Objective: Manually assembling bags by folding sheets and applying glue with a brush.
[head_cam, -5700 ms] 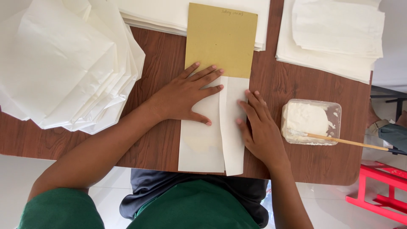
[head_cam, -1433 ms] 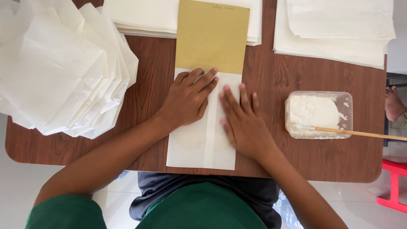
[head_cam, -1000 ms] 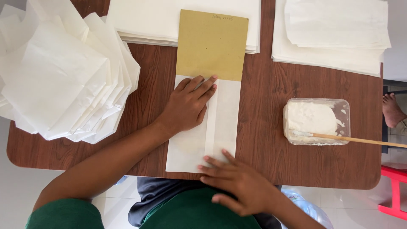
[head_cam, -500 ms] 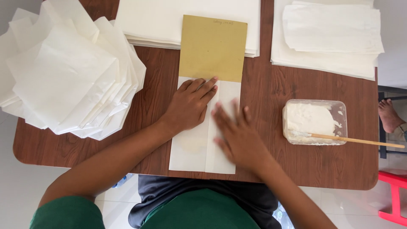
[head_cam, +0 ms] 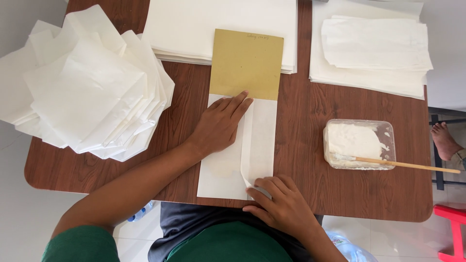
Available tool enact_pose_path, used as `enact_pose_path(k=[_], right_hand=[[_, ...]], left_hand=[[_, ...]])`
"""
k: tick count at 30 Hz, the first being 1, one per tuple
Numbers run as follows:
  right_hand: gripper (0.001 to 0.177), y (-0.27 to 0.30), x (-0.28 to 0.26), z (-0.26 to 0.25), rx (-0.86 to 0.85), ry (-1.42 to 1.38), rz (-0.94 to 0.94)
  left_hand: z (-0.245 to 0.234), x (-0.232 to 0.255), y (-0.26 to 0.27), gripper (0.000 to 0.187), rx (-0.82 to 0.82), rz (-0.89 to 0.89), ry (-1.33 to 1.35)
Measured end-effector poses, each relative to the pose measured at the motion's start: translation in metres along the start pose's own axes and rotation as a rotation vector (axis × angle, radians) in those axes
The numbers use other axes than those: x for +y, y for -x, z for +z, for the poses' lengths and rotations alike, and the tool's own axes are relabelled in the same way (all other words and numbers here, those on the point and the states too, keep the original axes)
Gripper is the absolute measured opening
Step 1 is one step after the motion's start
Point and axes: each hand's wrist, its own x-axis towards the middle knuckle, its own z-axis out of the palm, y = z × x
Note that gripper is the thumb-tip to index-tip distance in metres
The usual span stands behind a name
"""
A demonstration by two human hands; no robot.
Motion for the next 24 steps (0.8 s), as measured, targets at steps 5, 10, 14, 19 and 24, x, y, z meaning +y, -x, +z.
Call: enact_pose_path(k=[5,10,14,19,24], right_hand=[[0.016,0.015,0.0,0.001,0.017,0.03,0.072],[0.028,0.031,-0.005,-0.001,0.243,0.021,0.237],[0.042,0.059,-0.002,0.0,0.29,0.183,0.626],[0.033,0.069,-0.002,-0.014,0.15,0.158,0.795],[0.018,0.091,0.022,-0.032,0.289,0.061,0.998]], left_hand=[[-0.003,0.0,-0.002,0.064,0.037,-0.012,0.066],[-0.007,0.001,-0.003,0.062,0.039,-0.01,0.091],[-0.001,-0.002,-0.001,0.066,0.085,-0.047,0.167],[-0.012,-0.009,-0.007,0.046,0.044,0.0,0.223],[-0.006,-0.016,-0.003,0.026,0.062,0.065,0.249]])
